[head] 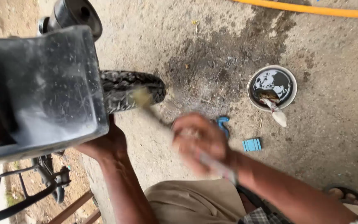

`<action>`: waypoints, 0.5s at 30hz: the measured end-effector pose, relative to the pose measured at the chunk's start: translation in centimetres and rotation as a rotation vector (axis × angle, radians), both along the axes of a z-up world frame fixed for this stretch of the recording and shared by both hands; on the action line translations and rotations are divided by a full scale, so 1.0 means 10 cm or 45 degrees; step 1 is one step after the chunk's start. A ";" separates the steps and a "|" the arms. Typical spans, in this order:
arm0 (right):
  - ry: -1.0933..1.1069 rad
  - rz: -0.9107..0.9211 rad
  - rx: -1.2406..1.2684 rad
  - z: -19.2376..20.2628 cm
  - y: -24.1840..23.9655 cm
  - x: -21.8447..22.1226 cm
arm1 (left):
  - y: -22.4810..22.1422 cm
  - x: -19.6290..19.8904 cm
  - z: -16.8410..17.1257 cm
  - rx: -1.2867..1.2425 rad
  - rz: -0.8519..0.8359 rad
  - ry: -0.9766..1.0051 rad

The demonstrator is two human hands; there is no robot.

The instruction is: Applying a black coating to a motorcycle's rear fender using a brush.

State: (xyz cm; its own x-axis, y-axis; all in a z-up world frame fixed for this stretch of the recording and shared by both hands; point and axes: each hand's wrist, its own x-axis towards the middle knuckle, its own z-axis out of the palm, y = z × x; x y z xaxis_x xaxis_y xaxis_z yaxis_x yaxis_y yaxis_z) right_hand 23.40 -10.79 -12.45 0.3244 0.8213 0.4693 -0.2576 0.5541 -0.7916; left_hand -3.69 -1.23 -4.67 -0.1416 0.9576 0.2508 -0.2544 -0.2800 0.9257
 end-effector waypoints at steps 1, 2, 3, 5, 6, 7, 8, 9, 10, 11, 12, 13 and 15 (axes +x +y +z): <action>-0.055 0.023 0.153 0.26 0.00 0.14 | -0.03 -0.12 -0.12 -0.067 0.018 -0.038; -0.108 0.046 0.302 0.53 -0.02 0.28 | -0.07 -0.25 -0.23 -0.139 0.035 -0.073; -0.109 0.039 0.302 0.26 -0.08 0.14 | -0.08 -0.10 -0.19 -0.138 0.028 -0.072; 0.545 0.593 -0.236 -0.30 -0.13 -0.14 | -0.06 0.20 -0.09 -0.278 0.062 -0.181; 0.549 0.604 -0.239 -0.52 -0.05 -0.17 | -0.08 0.40 0.04 -0.279 0.074 -0.178; 0.110 0.162 -0.060 -0.74 0.03 -0.20 | -0.10 0.58 0.16 -0.289 0.098 -0.133; -0.335 -0.280 0.133 -0.96 0.15 -0.22 | -0.08 0.78 0.28 -0.292 0.116 -0.091; -0.334 -0.275 0.140 -0.90 0.18 -0.17 | -0.08 0.77 0.29 -0.285 0.122 -0.092; -0.310 -0.135 -0.020 -0.85 0.21 -0.10 | -0.04 0.78 0.28 -0.311 0.162 -0.084; -0.285 0.008 -0.177 -0.80 0.24 -0.04 | -0.01 0.79 0.27 -0.338 0.202 -0.076; -0.287 0.020 -0.185 -0.49 0.27 0.08 | -0.03 0.74 0.24 -0.347 0.213 -0.079; -0.161 0.052 -0.057 -0.17 0.29 0.20 | -0.06 0.70 0.21 -0.315 0.220 -0.068; -0.041 0.063 0.086 0.29 0.41 0.42 | -0.02 0.68 0.20 -0.269 0.205 -0.062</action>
State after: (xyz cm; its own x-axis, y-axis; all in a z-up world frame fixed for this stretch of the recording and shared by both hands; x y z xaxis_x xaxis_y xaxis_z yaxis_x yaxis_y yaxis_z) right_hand 27.57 -6.69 -9.56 0.2681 0.8021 0.5337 -0.2612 0.5937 -0.7611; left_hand 3.10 -1.39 -2.69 -0.3034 0.9521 0.0371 -0.2681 -0.1227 0.9555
